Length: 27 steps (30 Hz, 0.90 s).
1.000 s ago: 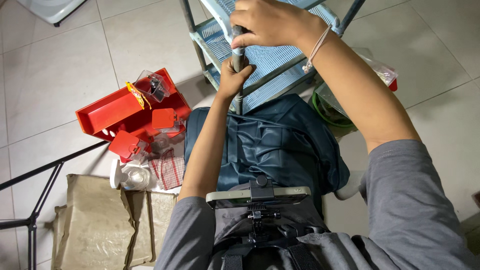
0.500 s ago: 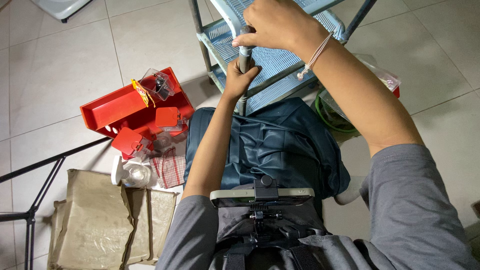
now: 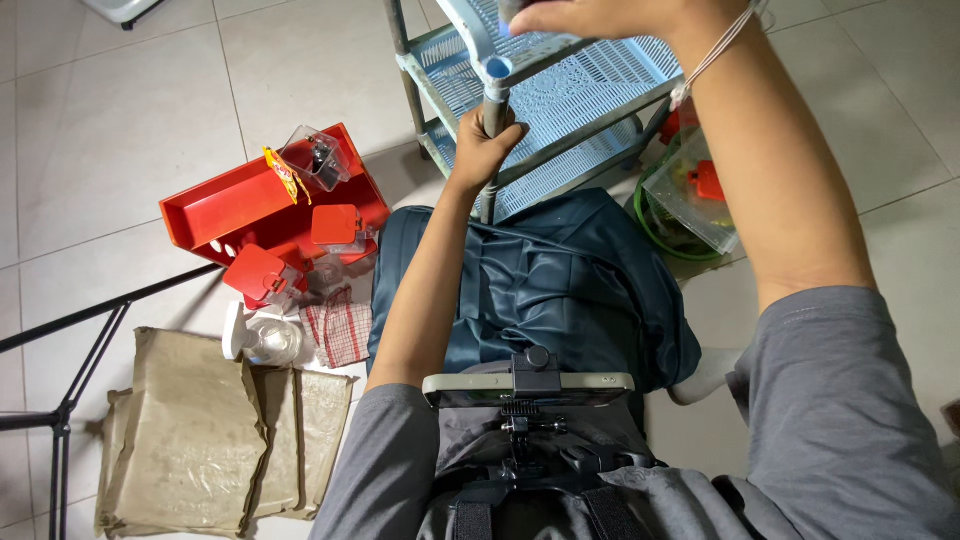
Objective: The person assembles a two-tier plastic storage rack by inserting and securing corner connectors into the frame tubes. They handle the rack, connectors, and tubes, tightening joints and adjusting the structure while sitting on the floor.
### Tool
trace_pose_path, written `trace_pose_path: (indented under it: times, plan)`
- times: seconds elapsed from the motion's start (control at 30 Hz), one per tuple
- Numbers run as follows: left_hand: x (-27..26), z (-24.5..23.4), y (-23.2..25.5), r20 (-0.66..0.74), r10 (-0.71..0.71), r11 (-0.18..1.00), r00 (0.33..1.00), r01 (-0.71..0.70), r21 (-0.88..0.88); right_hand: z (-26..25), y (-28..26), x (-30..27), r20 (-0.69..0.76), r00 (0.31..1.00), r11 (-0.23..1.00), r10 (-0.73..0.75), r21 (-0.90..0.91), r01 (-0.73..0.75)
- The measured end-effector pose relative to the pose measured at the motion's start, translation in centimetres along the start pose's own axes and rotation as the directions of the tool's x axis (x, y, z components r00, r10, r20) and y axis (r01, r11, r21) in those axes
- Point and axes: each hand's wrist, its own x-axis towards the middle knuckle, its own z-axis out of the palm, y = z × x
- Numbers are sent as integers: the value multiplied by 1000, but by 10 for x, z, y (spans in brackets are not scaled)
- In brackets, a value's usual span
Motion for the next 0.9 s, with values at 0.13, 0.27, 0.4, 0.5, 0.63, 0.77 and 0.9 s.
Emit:
trace_pose_path:
  times: [0.13, 0.27, 0.4, 0.5, 0.63, 0.77, 0.9]
  plan:
    - [1, 2, 4, 20, 26, 1000, 999, -26, -18, 12, -6, 0, -172, 911, 908, -376, 127, 399]
    - [-1, 1, 6, 9, 12, 1000, 1000, -12, 8, 27, -8, 3, -225, 893, 875, -389, 214, 435]
    - [-1, 3, 5, 5, -17, 999, 1000, 17, -48, 26, -9, 2, -157, 939, 924, -305, 191, 332]
    - [-1, 4, 6, 3, 1, 1000, 1000, -1, -26, 23, -18, 1, -153, 948, 953, -279, 79, 293]
    - [-2, 2, 5, 5, -1, 1000, 1000, 1, -9, 17, -22, -1, -172, 926, 930, -336, 95, 355]
    - [1, 1, 1, 17, 19, 999, 1000, -18, -26, 18, -17, 1, -175, 913, 920, -370, 72, 386]
    - [1, 1, -6, -22, 21, 1000, 1000, -21, 16, 34, -9, 10, -117, 936, 937, -333, 76, 342]
